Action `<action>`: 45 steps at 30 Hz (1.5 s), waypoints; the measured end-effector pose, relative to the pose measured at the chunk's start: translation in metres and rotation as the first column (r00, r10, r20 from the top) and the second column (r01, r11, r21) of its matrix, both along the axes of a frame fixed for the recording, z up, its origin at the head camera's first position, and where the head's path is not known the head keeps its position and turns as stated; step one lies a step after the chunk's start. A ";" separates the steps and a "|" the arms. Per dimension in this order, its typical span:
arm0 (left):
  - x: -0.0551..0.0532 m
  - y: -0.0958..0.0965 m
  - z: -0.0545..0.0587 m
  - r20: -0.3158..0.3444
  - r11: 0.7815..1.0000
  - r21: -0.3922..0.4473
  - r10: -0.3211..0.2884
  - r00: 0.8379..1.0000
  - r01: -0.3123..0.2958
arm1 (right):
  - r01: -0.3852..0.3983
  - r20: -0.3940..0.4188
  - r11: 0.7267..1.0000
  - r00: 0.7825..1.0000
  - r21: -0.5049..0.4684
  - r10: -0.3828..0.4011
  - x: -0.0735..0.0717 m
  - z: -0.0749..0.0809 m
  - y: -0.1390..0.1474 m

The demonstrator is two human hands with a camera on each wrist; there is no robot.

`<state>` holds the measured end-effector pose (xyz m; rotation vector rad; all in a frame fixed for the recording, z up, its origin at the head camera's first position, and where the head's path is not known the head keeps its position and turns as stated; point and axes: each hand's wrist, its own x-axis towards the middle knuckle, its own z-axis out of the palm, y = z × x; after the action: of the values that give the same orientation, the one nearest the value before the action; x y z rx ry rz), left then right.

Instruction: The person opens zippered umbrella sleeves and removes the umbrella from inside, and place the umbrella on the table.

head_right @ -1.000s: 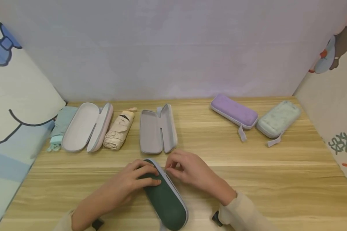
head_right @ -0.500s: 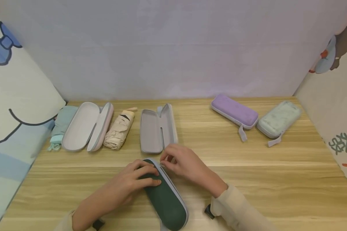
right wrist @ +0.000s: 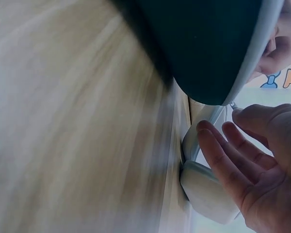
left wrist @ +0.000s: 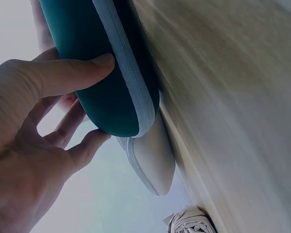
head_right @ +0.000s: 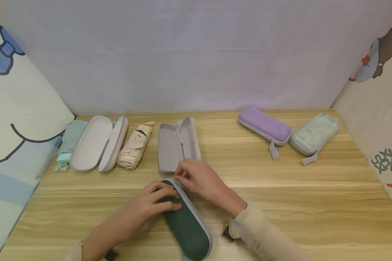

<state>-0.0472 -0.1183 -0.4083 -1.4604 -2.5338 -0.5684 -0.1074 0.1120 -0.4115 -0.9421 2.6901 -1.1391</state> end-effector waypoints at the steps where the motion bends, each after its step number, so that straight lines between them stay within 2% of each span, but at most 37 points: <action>1: 0.000 0.001 0.000 -0.008 1.000 0.001 0.003 1.000 -0.003 | 0.005 0.005 1.000 1.000 0.007 -0.005 0.000 0.000 -0.001; 4: 0.003 0.003 -0.001 -0.028 1.000 -0.019 0.024 0.999 -0.024 | 0.015 0.038 1.000 0.999 0.005 -0.015 -0.001 0.000 -0.001; 7: 0.008 0.006 0.001 -0.039 0.994 -0.091 0.057 0.998 -0.061 | 0.022 0.071 1.000 0.997 -0.006 -0.022 0.000 -0.001 0.000; 12: 0.021 0.011 0.007 -0.034 0.966 -0.239 0.093 0.995 -0.099 | 0.030 0.091 0.999 0.995 -0.019 -0.028 0.002 -0.004 0.003; 16: 0.029 0.015 0.010 -0.008 0.948 -0.297 0.119 0.993 -0.116 | 0.036 0.092 0.999 0.995 -0.031 -0.033 0.004 -0.005 0.006; 24: 0.030 0.016 0.014 0.027 0.952 -0.287 0.116 0.993 -0.104 | 0.035 0.075 0.998 0.997 -0.050 -0.032 0.008 -0.007 0.013; 33: 0.034 0.015 0.014 0.055 0.979 -0.176 0.110 0.992 -0.099 | 0.074 0.129 0.997 0.989 -0.005 -0.073 0.021 -0.007 0.024; 41: 0.036 0.013 0.015 0.041 0.972 -0.194 0.140 0.989 -0.130 | 0.084 0.120 0.996 0.990 -0.016 -0.081 0.031 -0.008 0.029; 45: 0.038 0.011 0.016 0.037 0.961 -0.211 0.188 0.981 -0.177 | 0.083 0.115 0.996 0.990 -0.033 -0.079 0.034 -0.007 0.030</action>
<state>-0.0097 -0.1074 -0.3919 -1.2648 -2.8062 -0.3306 -0.0732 0.1423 -0.4183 -0.7543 2.6471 -1.2227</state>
